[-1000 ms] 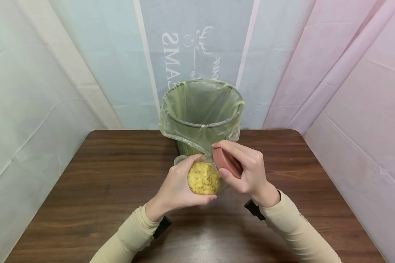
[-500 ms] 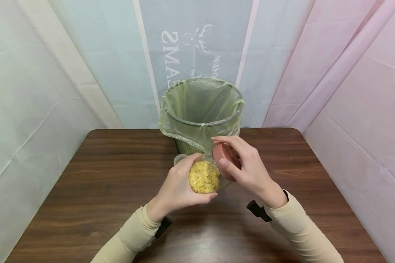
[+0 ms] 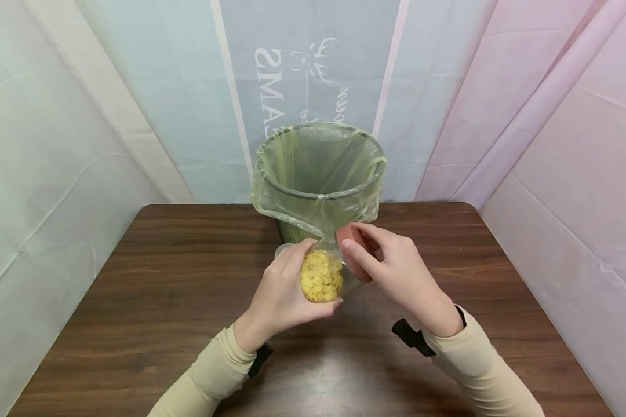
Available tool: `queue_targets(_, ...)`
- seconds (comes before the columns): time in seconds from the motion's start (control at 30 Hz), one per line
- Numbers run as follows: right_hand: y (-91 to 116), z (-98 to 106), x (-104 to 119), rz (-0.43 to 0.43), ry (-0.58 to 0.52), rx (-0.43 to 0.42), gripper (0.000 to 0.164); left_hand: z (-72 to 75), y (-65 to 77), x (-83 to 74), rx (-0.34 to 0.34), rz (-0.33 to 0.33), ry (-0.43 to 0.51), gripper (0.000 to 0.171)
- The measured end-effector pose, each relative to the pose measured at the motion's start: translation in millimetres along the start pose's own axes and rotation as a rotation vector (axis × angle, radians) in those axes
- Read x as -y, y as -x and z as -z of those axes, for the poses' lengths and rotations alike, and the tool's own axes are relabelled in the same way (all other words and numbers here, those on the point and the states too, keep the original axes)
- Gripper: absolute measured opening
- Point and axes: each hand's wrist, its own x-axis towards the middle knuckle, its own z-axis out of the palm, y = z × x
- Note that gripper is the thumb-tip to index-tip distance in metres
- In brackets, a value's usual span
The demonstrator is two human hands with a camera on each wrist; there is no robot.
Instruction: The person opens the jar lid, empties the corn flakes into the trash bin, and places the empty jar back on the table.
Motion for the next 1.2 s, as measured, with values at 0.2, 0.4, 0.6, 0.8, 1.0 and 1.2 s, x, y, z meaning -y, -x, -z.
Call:
queue_targets(0.2,2.6,-2.8,-2.0,0.102,0.030,-0.086,0.037,0.7,-1.3,-1.6,-0.011,-0.026,-0.002,0.089)
queue_targets(0.4,3.8,-5.6,-6.6,0.219,0.044,-0.149,0.036,2.9,-0.9,-1.8,-0.008,-0.040,0.011,0.088)
queue_targets(0.6,5.3,-6.4,-10.7,0.340,0.038,-0.205,0.040,6.3,0.1,-3.0,0.025,-0.017,0.061,0.090)
queue_targets(0.8,3.3,-5.9,-13.9,0.419,-0.002,-0.209,0.043,9.3,0.9,-4.1,0.063,0.024,0.115,0.091)
queue_targets(1.0,-3.3,-8.0,-18.7,0.576,-0.069,-0.244,0.054,12.1,1.8,-5.4,0.094,0.061,0.190,0.092)
queue_targets(1.2,-10.1,-9.0,-23.6,0.733,-0.167,-0.233,0.062,13.1,2.2,-5.4,0.135,0.091,0.209,0.092)
